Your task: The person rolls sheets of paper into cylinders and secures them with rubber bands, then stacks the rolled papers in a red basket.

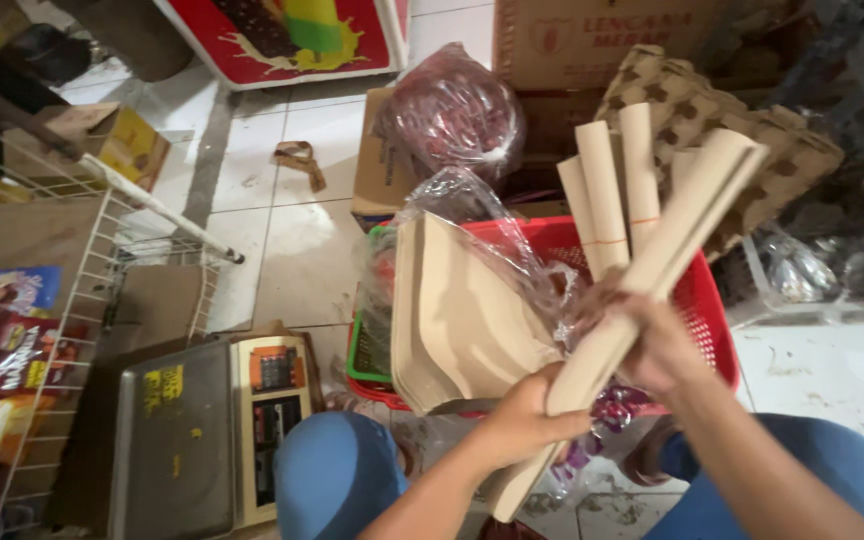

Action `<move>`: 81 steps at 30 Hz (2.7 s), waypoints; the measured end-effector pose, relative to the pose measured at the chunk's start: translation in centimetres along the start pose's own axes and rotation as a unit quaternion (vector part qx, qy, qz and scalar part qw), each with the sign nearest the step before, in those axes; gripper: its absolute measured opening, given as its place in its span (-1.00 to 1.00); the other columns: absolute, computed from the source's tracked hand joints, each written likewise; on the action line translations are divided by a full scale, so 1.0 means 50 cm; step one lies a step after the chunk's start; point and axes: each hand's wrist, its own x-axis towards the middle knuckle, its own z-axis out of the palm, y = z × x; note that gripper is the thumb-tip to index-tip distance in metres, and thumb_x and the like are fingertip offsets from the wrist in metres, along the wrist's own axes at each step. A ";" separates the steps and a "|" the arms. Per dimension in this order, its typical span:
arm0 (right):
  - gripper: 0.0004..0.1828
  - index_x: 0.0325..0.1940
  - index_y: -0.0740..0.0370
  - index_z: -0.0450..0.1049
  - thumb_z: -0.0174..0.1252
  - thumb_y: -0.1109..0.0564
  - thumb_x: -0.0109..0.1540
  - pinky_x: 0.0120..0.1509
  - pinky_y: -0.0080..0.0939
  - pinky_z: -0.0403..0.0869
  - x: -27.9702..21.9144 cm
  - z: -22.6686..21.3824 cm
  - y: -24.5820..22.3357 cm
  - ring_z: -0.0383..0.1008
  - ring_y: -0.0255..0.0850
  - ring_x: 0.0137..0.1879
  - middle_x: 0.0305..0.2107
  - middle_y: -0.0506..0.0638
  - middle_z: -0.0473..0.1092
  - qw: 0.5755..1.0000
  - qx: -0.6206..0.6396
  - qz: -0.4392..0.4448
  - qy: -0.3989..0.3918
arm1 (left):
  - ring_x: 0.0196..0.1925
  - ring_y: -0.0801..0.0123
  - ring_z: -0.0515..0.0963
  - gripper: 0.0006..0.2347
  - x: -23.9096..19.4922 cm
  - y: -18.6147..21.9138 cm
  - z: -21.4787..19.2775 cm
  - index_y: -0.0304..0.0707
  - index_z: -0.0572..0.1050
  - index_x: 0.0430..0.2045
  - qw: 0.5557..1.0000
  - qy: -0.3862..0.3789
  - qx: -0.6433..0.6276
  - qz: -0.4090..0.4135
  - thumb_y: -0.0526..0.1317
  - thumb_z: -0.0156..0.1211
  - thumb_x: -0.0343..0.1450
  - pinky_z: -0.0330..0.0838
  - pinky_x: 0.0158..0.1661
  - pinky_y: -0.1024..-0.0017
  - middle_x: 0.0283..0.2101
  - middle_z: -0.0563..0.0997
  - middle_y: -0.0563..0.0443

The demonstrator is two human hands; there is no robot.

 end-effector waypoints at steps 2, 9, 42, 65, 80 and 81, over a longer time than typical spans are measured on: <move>-0.74 -0.09 0.25 0.36 0.25 0.20 0.20 0.43 0.21 0.38 -0.015 0.006 0.007 0.46 -0.01 -0.08 -0.28 0.15 0.42 0.993 -0.004 -0.018 -0.118 | -0.49 0.49 0.51 -0.56 -0.017 -0.004 -0.010 -0.35 0.36 0.11 0.998 0.031 0.023 -0.057 -0.32 0.28 0.33 0.48 -0.48 0.45 -0.29 0.57 0.03; -0.80 -0.20 0.30 0.43 0.27 0.20 0.16 0.21 0.05 0.46 -0.057 0.106 0.068 0.51 -0.09 0.06 -0.17 0.12 0.49 0.977 -0.152 0.054 -0.140 | -0.37 0.31 0.64 -0.72 -0.017 -0.012 -0.031 -0.68 0.44 -0.01 1.000 0.030 0.004 -0.007 -0.38 0.24 0.46 0.58 -0.35 0.38 -0.27 0.59 -0.18; -0.41 -0.08 0.06 0.71 0.10 -0.43 0.28 0.20 0.08 0.55 0.055 -0.131 -0.093 0.67 0.00 0.04 -0.17 0.05 0.67 0.378 -0.901 0.180 0.115 | -0.03 0.44 0.62 -0.83 -0.073 0.140 -0.170 -0.39 0.52 -0.10 0.902 0.323 0.165 0.234 -0.37 0.20 0.45 0.48 0.09 0.45 -0.12 0.65 -0.02; -0.87 -0.20 0.32 0.62 0.26 0.19 0.26 -0.25 -0.25 0.42 0.070 0.017 0.133 0.38 -0.38 -0.34 -0.47 -0.06 0.52 0.849 -0.514 0.037 -0.117 | -0.18 0.03 0.62 -0.89 -0.081 0.137 -0.148 -0.29 0.54 -0.23 0.855 0.252 0.396 0.221 -0.26 0.19 0.46 0.24 0.31 0.12 -0.27 0.65 -0.13; -0.70 0.01 0.27 0.58 0.28 0.23 0.18 -0.02 -0.31 0.50 0.082 -0.011 0.119 0.53 -0.36 -0.14 -0.22 -0.03 0.61 0.898 -0.412 0.126 -0.088 | -0.09 0.14 0.63 -0.83 -0.074 0.145 -0.141 -0.29 0.43 -0.26 0.874 0.256 0.359 0.206 -0.41 0.28 0.36 0.51 -0.07 0.29 -0.21 0.58 -0.11; -0.70 0.01 0.29 0.59 0.28 0.24 0.19 -0.01 -0.32 0.48 0.088 -0.022 0.121 0.50 -0.37 -0.13 -0.22 -0.02 0.60 0.904 -0.402 0.115 -0.091 | -0.09 0.14 0.63 -0.83 -0.075 0.147 -0.142 -0.29 0.44 -0.26 0.871 0.258 0.366 0.203 -0.41 0.29 0.35 0.51 -0.07 0.29 -0.21 0.58 -0.10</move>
